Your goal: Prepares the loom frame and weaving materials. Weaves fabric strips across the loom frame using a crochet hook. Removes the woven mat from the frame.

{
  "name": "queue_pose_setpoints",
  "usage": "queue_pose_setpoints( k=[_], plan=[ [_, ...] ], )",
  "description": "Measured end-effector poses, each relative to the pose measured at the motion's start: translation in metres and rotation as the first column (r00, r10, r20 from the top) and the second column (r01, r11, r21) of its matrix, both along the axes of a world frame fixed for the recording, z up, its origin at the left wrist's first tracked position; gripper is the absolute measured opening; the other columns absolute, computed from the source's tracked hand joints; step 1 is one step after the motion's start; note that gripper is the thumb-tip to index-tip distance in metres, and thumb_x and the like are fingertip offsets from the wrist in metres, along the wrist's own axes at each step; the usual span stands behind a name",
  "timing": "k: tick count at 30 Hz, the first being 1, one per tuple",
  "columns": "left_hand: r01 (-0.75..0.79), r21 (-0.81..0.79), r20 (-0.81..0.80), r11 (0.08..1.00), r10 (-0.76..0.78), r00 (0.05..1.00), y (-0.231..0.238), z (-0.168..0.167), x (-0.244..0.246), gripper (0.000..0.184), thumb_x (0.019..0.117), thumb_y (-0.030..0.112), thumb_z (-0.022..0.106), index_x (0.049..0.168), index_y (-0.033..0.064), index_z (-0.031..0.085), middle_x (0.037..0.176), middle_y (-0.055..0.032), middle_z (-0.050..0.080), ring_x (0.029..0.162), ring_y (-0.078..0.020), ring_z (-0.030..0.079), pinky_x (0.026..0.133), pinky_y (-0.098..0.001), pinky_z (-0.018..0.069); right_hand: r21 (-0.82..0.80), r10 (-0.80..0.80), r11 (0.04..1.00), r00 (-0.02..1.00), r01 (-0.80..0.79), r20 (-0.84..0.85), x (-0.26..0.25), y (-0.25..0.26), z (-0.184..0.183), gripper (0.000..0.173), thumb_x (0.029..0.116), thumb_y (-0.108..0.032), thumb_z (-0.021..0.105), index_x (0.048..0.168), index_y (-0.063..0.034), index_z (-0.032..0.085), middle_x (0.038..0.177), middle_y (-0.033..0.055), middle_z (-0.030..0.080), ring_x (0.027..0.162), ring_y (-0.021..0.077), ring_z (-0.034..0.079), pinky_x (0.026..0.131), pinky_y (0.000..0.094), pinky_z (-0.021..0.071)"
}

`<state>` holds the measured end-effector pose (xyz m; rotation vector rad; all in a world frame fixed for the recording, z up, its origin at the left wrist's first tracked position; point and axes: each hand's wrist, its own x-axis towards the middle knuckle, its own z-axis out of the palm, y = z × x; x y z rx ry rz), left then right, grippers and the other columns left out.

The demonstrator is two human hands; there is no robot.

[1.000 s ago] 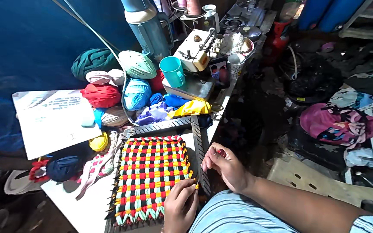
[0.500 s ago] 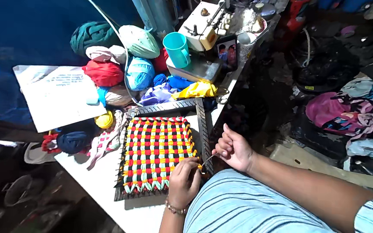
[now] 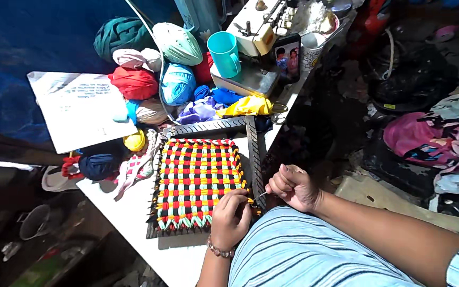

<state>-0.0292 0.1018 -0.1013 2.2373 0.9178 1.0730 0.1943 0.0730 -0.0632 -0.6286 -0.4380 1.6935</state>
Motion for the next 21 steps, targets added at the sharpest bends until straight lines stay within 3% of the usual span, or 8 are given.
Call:
queue_pose_setpoints(
  k=[5, 11, 21],
  plan=[
    [0.012, 0.02, -0.021, 1.0, -0.012, 1.0, 0.0, 0.0, 0.0, 0.014, 0.0891, 0.016, 0.06, 0.085, 0.0062, 0.069, 0.099, -0.0098, 0.076, 0.099, -0.0125, 0.072, 0.089, -0.022, 0.0568, 0.25, 0.04, 0.965, 0.987, -0.078, 0.155, 0.001, -0.003, -0.008, 0.045, 0.1003, -0.03, 0.057, 0.056, -0.0251, 0.049, 0.053, -0.0143, 0.046, 0.058, 0.002, 0.055, 0.085, 0.0302, 0.0536],
    [0.021, -0.002, -0.041, 1.0, -0.021, 0.999, 0.0, 0.001, 0.0, 0.015, 0.0893, 0.018, 0.06, 0.086, 0.0065, 0.07, 0.1, -0.0096, 0.076, 0.101, -0.0129, 0.072, 0.09, -0.0226, 0.0565, 0.543, 0.019, 0.794, 0.904, -0.274, 0.427, 0.005, -0.004, -0.011, 0.046, 0.1077, -0.04, 0.048, 0.07, -0.0127, 0.055, 0.062, -0.0082, 0.049, 0.067, 0.0014, 0.055, 0.088, 0.0281, 0.0504],
    [0.018, -0.012, 0.005, 1.0, -0.018, 1.0, 0.0, 0.0, -0.002, 0.016, 0.0902, 0.019, 0.06, 0.086, 0.006, 0.069, 0.1, -0.01, 0.075, 0.099, -0.0122, 0.072, 0.089, -0.0227, 0.0571, 0.429, 0.038, 0.881, 0.934, -0.199, 0.356, -0.001, -0.005, 0.007, 0.047, 0.1069, -0.042, 0.049, 0.065, -0.019, 0.053, 0.061, -0.0122, 0.052, 0.068, 0.001, 0.058, 0.088, 0.0292, 0.0518]
  ],
)
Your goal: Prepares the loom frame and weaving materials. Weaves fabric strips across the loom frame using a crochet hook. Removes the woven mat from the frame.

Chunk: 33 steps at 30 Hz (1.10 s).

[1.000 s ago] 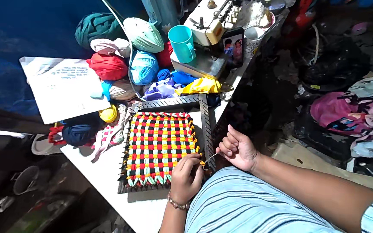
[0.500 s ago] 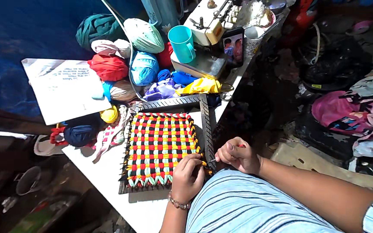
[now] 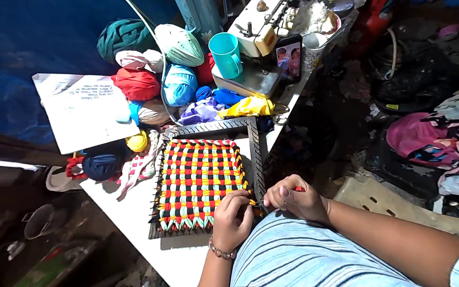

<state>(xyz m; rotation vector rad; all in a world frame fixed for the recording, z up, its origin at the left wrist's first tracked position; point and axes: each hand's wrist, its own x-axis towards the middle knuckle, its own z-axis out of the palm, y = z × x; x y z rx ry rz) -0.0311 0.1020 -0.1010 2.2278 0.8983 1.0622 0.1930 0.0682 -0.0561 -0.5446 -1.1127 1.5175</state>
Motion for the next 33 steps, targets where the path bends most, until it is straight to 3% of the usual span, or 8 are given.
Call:
queue_pose_setpoints(
  k=[6, 13, 25, 27, 29, 31, 33],
  plan=[
    [-0.005, 0.032, -0.019, 0.999, 0.005, 1.0, 0.0, 0.0, 0.002, 0.016, 0.0898, 0.019, 0.06, 0.086, 0.007, 0.069, 0.099, -0.0095, 0.075, 0.099, -0.0122, 0.071, 0.089, -0.0217, 0.0562, -0.017, 0.019, 1.0, 0.999, -0.018, 0.049, 0.002, 0.001, 0.0, 0.047, 0.1074, -0.041, 0.048, 0.066, -0.0191, 0.054, 0.062, -0.0128, 0.051, 0.067, -0.0003, 0.055, 0.085, 0.0272, 0.0506],
    [-0.002, 0.034, -0.016, 0.999, 0.003, 1.0, 0.0, 0.0, 0.001, 0.015, 0.0901, 0.019, 0.06, 0.086, 0.0072, 0.069, 0.099, -0.0087, 0.075, 0.101, -0.0123, 0.071, 0.091, -0.0222, 0.0558, -0.12, -0.037, 0.992, 0.996, 0.027, -0.083, -0.001, 0.0, 0.005, 0.048, 0.1066, -0.039, 0.05, 0.061, -0.0238, 0.048, 0.058, -0.0143, 0.048, 0.064, 0.0015, 0.056, 0.087, 0.0301, 0.0528],
    [0.026, 0.056, -0.055, 0.998, -0.023, 0.998, 0.001, 0.001, 0.002, 0.015, 0.0913, 0.02, 0.061, 0.088, 0.0089, 0.071, 0.101, -0.0081, 0.075, 0.102, -0.0131, 0.07, 0.092, -0.0227, 0.0552, -0.093, 0.011, 0.996, 1.0, -0.012, -0.008, 0.002, -0.001, -0.009, 0.049, 0.1079, -0.039, 0.047, 0.062, -0.0218, 0.048, 0.058, -0.0127, 0.049, 0.065, 0.0021, 0.057, 0.089, 0.0314, 0.0524],
    [0.036, 0.064, -0.07, 0.997, -0.031, 0.997, 0.001, 0.001, 0.002, 0.016, 0.0914, 0.021, 0.061, 0.087, 0.0094, 0.072, 0.1, -0.0075, 0.075, 0.103, -0.0136, 0.07, 0.093, -0.0235, 0.0551, -0.027, 0.025, 0.999, 0.998, -0.023, 0.057, 0.003, -0.001, -0.014, 0.049, 0.1083, -0.039, 0.045, 0.065, -0.0179, 0.052, 0.06, -0.0118, 0.05, 0.066, 0.0007, 0.056, 0.087, 0.0291, 0.0522],
    [0.04, 0.069, -0.078, 0.997, -0.035, 0.996, 0.001, 0.001, 0.002, 0.016, 0.0908, 0.021, 0.061, 0.087, 0.0097, 0.072, 0.099, -0.0072, 0.075, 0.104, -0.0142, 0.07, 0.095, -0.0242, 0.0547, 0.143, 0.044, 0.988, 0.99, -0.064, 0.136, 0.004, -0.002, -0.018, 0.048, 0.1095, -0.035, 0.045, 0.071, -0.0091, 0.055, 0.062, -0.0051, 0.05, 0.067, 0.0026, 0.057, 0.086, 0.028, 0.0522],
    [0.046, 0.062, -0.077, 0.997, -0.041, 0.996, 0.001, 0.001, 0.001, 0.016, 0.0902, 0.021, 0.061, 0.086, 0.0103, 0.072, 0.099, -0.0071, 0.075, 0.104, -0.0147, 0.07, 0.095, -0.0247, 0.0545, 0.328, 0.062, 0.936, 0.979, -0.125, 0.195, 0.001, -0.001, -0.015, 0.046, 0.1079, -0.025, 0.046, 0.068, -0.0041, 0.048, 0.062, 0.0049, 0.05, 0.067, 0.0108, 0.058, 0.083, 0.0314, 0.0514],
    [0.057, 0.059, -0.082, 0.997, -0.053, 0.995, 0.001, 0.001, 0.001, 0.016, 0.0909, 0.023, 0.062, 0.086, 0.0117, 0.072, 0.1, -0.0061, 0.074, 0.104, -0.0146, 0.069, 0.095, -0.0245, 0.0542, 0.379, 0.072, 0.912, 0.971, -0.157, 0.229, -0.002, -0.002, -0.01, 0.047, 0.1063, -0.021, 0.047, 0.063, -0.0034, 0.044, 0.06, 0.0082, 0.049, 0.065, 0.0147, 0.056, 0.076, 0.032, 0.0495]
  ],
)
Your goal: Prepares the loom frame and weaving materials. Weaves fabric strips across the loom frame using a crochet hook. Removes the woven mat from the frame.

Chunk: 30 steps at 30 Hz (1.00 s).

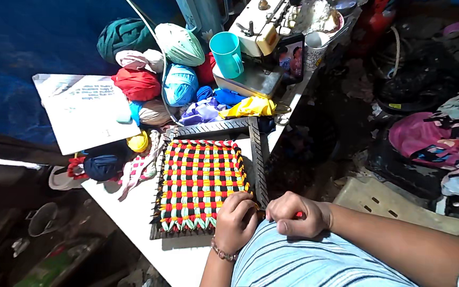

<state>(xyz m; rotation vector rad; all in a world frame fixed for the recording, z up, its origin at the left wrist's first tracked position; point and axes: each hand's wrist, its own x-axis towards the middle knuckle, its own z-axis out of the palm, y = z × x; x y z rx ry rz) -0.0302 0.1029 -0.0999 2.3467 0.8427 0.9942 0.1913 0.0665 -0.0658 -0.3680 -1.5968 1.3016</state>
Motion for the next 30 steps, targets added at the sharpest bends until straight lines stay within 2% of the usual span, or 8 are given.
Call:
queue_pose_setpoints(
  k=[2, 10, 13, 16, 19, 23, 25, 30],
  plan=[
    [0.011, 0.009, -0.016, 1.0, -0.011, 1.0, 0.0, 0.001, 0.0, 0.016, 0.0917, 0.024, 0.063, 0.086, 0.0125, 0.072, 0.1, -0.0057, 0.074, 0.104, -0.015, 0.069, 0.095, -0.025, 0.0545, -0.03, -0.022, 0.999, 0.999, 0.023, 0.036, 0.001, -0.001, 0.006, 0.049, 0.1073, -0.023, 0.045, 0.062, -0.0039, 0.044, 0.059, 0.0068, 0.049, 0.065, 0.0126, 0.056, 0.072, 0.0285, 0.0483],
    [0.026, 0.02, -0.028, 0.999, -0.026, 0.999, 0.0, 0.002, 0.0, 0.017, 0.0931, 0.026, 0.063, 0.086, 0.0138, 0.072, 0.098, -0.0054, 0.073, 0.103, -0.0142, 0.068, 0.094, -0.0234, 0.0534, -0.084, -0.046, 0.995, 0.998, 0.05, 0.052, 0.001, -0.003, 0.016, 0.051, 0.1079, -0.026, 0.045, 0.062, -0.0049, 0.042, 0.058, 0.0044, 0.046, 0.062, 0.0092, 0.052, 0.065, 0.0255, 0.0436],
    [0.024, 0.015, -0.032, 1.0, -0.024, 0.999, 0.001, 0.002, 0.0, 0.015, 0.0919, 0.024, 0.063, 0.087, 0.014, 0.073, 0.098, -0.005, 0.072, 0.102, -0.0138, 0.067, 0.094, -0.0235, 0.0531, -0.235, -0.124, 0.964, 0.992, 0.128, 0.031, 0.004, -0.003, 0.018, 0.052, 0.1097, -0.033, 0.044, 0.066, -0.006, 0.05, 0.063, -0.0003, 0.054, 0.069, 0.0039, 0.058, 0.074, 0.0241, 0.05],
    [0.009, 0.017, -0.034, 1.0, -0.009, 0.999, 0.001, 0.0, 0.001, 0.013, 0.0907, 0.022, 0.063, 0.087, 0.0139, 0.072, 0.098, -0.0044, 0.072, 0.102, -0.0135, 0.067, 0.094, -0.0232, 0.0527, -0.351, -0.154, 0.928, 0.986, 0.123, -0.06, 0.007, -0.003, 0.008, 0.048, 0.109, -0.04, 0.045, 0.069, -0.0144, 0.054, 0.063, -0.0092, 0.052, 0.07, 0.0007, 0.058, 0.085, 0.0267, 0.0516],
    [-0.004, 0.023, -0.028, 1.0, 0.004, 1.0, 0.001, 0.0, 0.002, 0.013, 0.0904, 0.022, 0.063, 0.087, 0.0133, 0.072, 0.097, -0.0042, 0.072, 0.101, -0.0127, 0.067, 0.094, -0.0221, 0.0524, -0.17, -0.102, 0.982, 0.99, 0.084, -0.098, 0.004, -0.001, -0.008, 0.049, 0.1104, -0.037, 0.043, 0.073, -0.0067, 0.054, 0.063, -0.0009, 0.05, 0.069, 0.0061, 0.058, 0.087, 0.03, 0.0516],
    [-0.007, 0.033, -0.036, 0.999, 0.009, 0.999, 0.0, 0.001, 0.002, 0.014, 0.0905, 0.024, 0.063, 0.087, 0.0134, 0.072, 0.096, -0.0044, 0.072, 0.101, -0.0135, 0.067, 0.094, -0.0228, 0.0527, 0.04, -0.015, 0.999, 0.999, 0.017, -0.048, 0.001, 0.005, -0.008, 0.051, 0.1089, -0.03, 0.045, 0.065, -0.0042, 0.046, 0.061, 0.0073, 0.05, 0.066, 0.014, 0.057, 0.076, 0.0315, 0.0499],
    [-0.007, 0.037, -0.042, 0.999, 0.008, 0.999, 0.0, 0.001, 0.002, 0.014, 0.0906, 0.025, 0.063, 0.087, 0.0139, 0.072, 0.096, -0.0042, 0.072, 0.101, -0.0134, 0.067, 0.094, -0.0229, 0.0526, 0.07, 0.015, 0.998, 0.999, -0.012, -0.037, 0.001, 0.005, -0.006, 0.051, 0.1079, -0.029, 0.046, 0.063, -0.0053, 0.043, 0.059, 0.0075, 0.047, 0.063, 0.0158, 0.055, 0.071, 0.0327, 0.048],
    [-0.007, 0.033, -0.023, 0.999, 0.008, 1.0, 0.0, 0.0, 0.0, 0.014, 0.0908, 0.024, 0.063, 0.087, 0.0133, 0.072, 0.097, -0.0043, 0.072, 0.101, -0.013, 0.067, 0.094, -0.023, 0.0527, 0.027, -0.038, 0.999, 0.995, 0.04, -0.087, -0.005, 0.006, -0.01, 0.052, 0.1097, -0.032, 0.043, 0.066, -0.0043, 0.046, 0.062, 0.0061, 0.05, 0.065, 0.0122, 0.056, 0.079, 0.0311, 0.0504]
  ],
)
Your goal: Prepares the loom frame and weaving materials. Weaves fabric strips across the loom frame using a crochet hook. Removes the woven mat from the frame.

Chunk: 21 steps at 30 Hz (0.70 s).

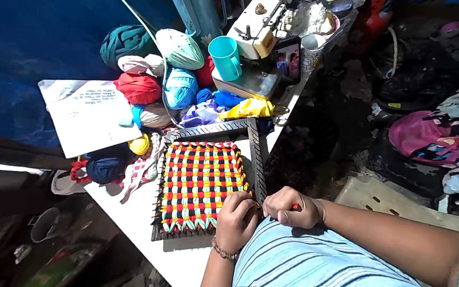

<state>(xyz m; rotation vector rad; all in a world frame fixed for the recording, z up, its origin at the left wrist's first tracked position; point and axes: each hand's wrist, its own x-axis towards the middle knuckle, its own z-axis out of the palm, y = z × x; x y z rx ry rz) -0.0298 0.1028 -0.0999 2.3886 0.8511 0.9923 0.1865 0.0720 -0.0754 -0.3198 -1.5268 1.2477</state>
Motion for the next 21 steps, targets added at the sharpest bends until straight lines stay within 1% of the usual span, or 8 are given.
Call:
queue_pose_setpoints(
  k=[4, 6, 9, 11, 14, 17, 19, 21],
  plan=[
    [-0.011, -0.001, 0.026, 1.0, 0.011, 1.0, 0.0, 0.0, 0.001, 0.015, 0.0907, 0.024, 0.062, 0.088, 0.0124, 0.071, 0.096, -0.0046, 0.071, 0.1, -0.0124, 0.066, 0.093, -0.0219, 0.0521, -0.048, -0.014, 0.999, 1.0, 0.014, -0.005, -0.004, 0.005, -0.002, 0.053, 0.1101, -0.035, 0.042, 0.068, -0.0031, 0.049, 0.064, 0.0046, 0.052, 0.07, 0.0085, 0.057, 0.08, 0.0269, 0.0491],
    [-0.022, 0.014, 0.023, 1.0, 0.021, 1.0, 0.001, 0.0, 0.001, 0.016, 0.0916, 0.024, 0.06, 0.088, 0.0123, 0.071, 0.096, -0.0045, 0.071, 0.099, -0.0121, 0.066, 0.092, -0.0217, 0.0524, -0.043, -0.02, 0.999, 1.0, 0.019, -0.022, -0.005, 0.005, -0.005, 0.053, 0.1102, -0.036, 0.042, 0.068, -0.0035, 0.048, 0.064, 0.0043, 0.051, 0.07, 0.0082, 0.057, 0.081, 0.0271, 0.0488],
    [-0.038, 0.026, 0.012, 0.999, 0.037, 0.999, -0.001, 0.0, 0.001, 0.017, 0.0907, 0.024, 0.059, 0.088, 0.0111, 0.07, 0.096, -0.0059, 0.071, 0.098, -0.0134, 0.067, 0.092, -0.0222, 0.0522, -0.055, -0.03, 0.998, 0.999, 0.028, -0.03, -0.005, 0.005, -0.009, 0.053, 0.1106, -0.037, 0.041, 0.072, -0.0024, 0.052, 0.066, 0.0039, 0.053, 0.072, 0.0074, 0.058, 0.085, 0.0275, 0.0494],
    [-0.04, 0.026, 0.01, 0.999, 0.04, 0.999, -0.001, -0.001, 0.001, 0.017, 0.0907, 0.024, 0.059, 0.088, 0.0112, 0.07, 0.096, -0.0064, 0.071, 0.098, -0.0137, 0.066, 0.092, -0.0222, 0.0522, -0.039, -0.024, 0.999, 0.999, 0.023, -0.028, -0.005, 0.005, -0.01, 0.053, 0.1107, -0.037, 0.041, 0.071, -0.0025, 0.051, 0.065, 0.0039, 0.053, 0.071, 0.0074, 0.058, 0.085, 0.0277, 0.0495],
    [-0.047, 0.026, 0.01, 0.999, 0.047, 0.999, -0.001, 0.0, 0.001, 0.018, 0.0912, 0.026, 0.059, 0.087, 0.0113, 0.07, 0.095, -0.0064, 0.071, 0.097, -0.0135, 0.066, 0.091, -0.0219, 0.0524, 0.091, 0.014, 0.996, 1.0, -0.013, -0.013, -0.004, 0.006, -0.007, 0.052, 0.1094, -0.03, 0.043, 0.065, -0.0027, 0.047, 0.063, 0.0086, 0.052, 0.068, 0.0138, 0.058, 0.08, 0.032, 0.0501],
    [-0.05, 0.044, -0.001, 0.998, 0.05, 0.999, -0.001, 0.0, 0.001, 0.02, 0.0913, 0.026, 0.058, 0.087, 0.0114, 0.07, 0.095, -0.0067, 0.071, 0.096, -0.0142, 0.066, 0.09, -0.0222, 0.0521, 0.213, 0.077, 0.973, 0.996, -0.086, 0.053, -0.003, 0.006, -0.003, 0.051, 0.1082, -0.027, 0.045, 0.063, -0.0032, 0.046, 0.064, 0.0117, 0.054, 0.07, 0.0196, 0.06, 0.078, 0.0348, 0.0501],
    [-0.04, 0.045, -0.006, 0.998, 0.041, 0.999, -0.001, 0.0, 0.001, 0.018, 0.0908, 0.026, 0.059, 0.088, 0.0116, 0.07, 0.095, -0.0061, 0.07, 0.097, -0.0142, 0.066, 0.09, -0.0222, 0.0523, 0.208, 0.113, 0.969, 0.988, -0.133, 0.107, 0.002, 0.006, -0.001, 0.052, 0.108, -0.028, 0.044, 0.062, -0.003, 0.046, 0.063, 0.0118, 0.053, 0.07, 0.0204, 0.059, 0.075, 0.0344, 0.0489],
    [-0.021, 0.053, -0.024, 0.998, 0.023, 0.999, 0.0, 0.001, 0.001, 0.016, 0.0902, 0.025, 0.061, 0.087, 0.012, 0.07, 0.095, -0.0056, 0.071, 0.097, -0.0147, 0.066, 0.091, -0.0227, 0.0527, 0.151, 0.118, 0.979, 0.986, -0.135, 0.119, 0.007, 0.004, 0.003, 0.052, 0.1078, -0.027, 0.044, 0.061, -0.0034, 0.045, 0.061, 0.0108, 0.051, 0.067, 0.0189, 0.057, 0.07, 0.033, 0.0471]
  ],
)
